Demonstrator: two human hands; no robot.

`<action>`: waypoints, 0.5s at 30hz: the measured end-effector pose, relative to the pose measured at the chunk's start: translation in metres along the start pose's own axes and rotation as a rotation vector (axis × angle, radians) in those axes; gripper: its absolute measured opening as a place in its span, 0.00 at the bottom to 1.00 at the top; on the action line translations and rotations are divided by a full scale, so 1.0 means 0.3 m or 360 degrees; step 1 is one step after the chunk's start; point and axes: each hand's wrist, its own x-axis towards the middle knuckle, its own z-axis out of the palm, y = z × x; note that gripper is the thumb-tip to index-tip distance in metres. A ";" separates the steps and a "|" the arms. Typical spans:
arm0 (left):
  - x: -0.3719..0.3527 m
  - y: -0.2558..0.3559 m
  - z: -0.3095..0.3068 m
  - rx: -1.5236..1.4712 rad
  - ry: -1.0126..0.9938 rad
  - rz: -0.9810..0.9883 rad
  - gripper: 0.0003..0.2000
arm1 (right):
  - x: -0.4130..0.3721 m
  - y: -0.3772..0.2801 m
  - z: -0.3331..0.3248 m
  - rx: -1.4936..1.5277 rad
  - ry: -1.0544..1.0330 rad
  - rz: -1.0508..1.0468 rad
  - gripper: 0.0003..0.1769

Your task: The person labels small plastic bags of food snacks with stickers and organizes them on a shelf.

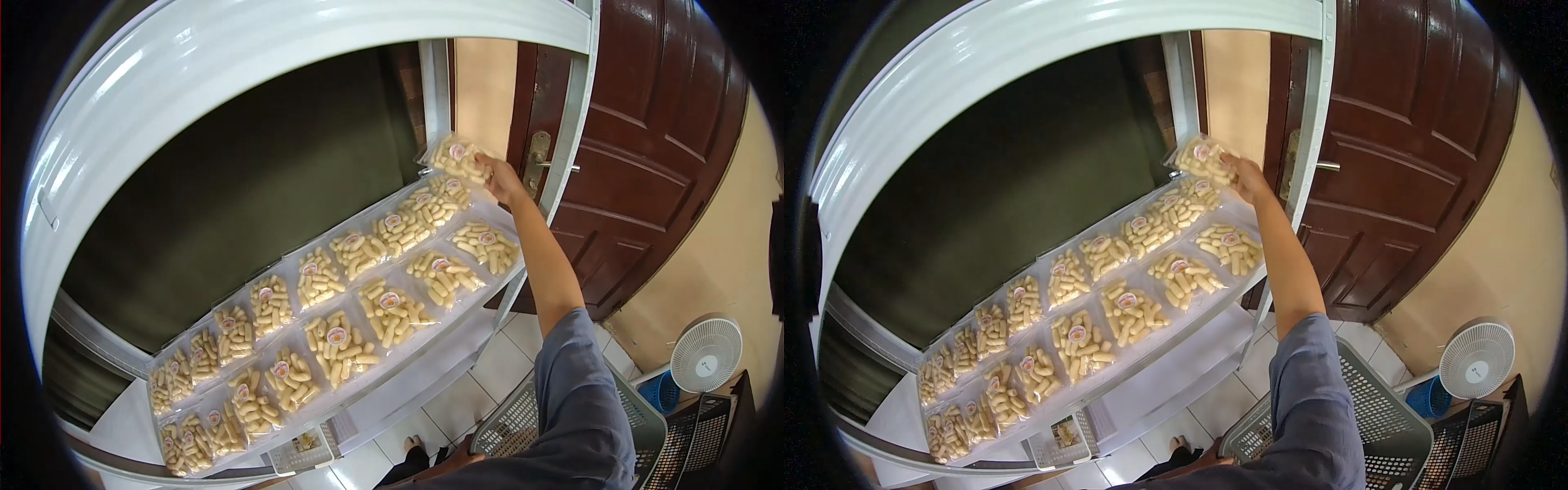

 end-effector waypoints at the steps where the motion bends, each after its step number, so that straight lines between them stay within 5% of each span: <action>1: -0.012 -0.005 0.006 -0.0007 0.0004 -0.0011 0.33 | -0.007 -0.018 0.003 -0.0041 -0.0016 0.0013 0.14; 8: -0.087 0.031 0.054 0.0231 -0.0022 0.0028 0.35 | -0.300 -0.105 0.044 -0.0158 -0.0107 -0.0244 0.22; 10: -0.119 0.109 0.054 0.0319 -0.0046 0.0507 0.37 | -0.416 -0.101 0.034 -0.0196 -0.0086 -0.0236 0.24; 15: -0.109 0.072 0.069 0.0588 0.0193 0.0516 0.42 | -0.766 0.039 -0.051 0.0551 0.0158 -0.0700 0.25</action>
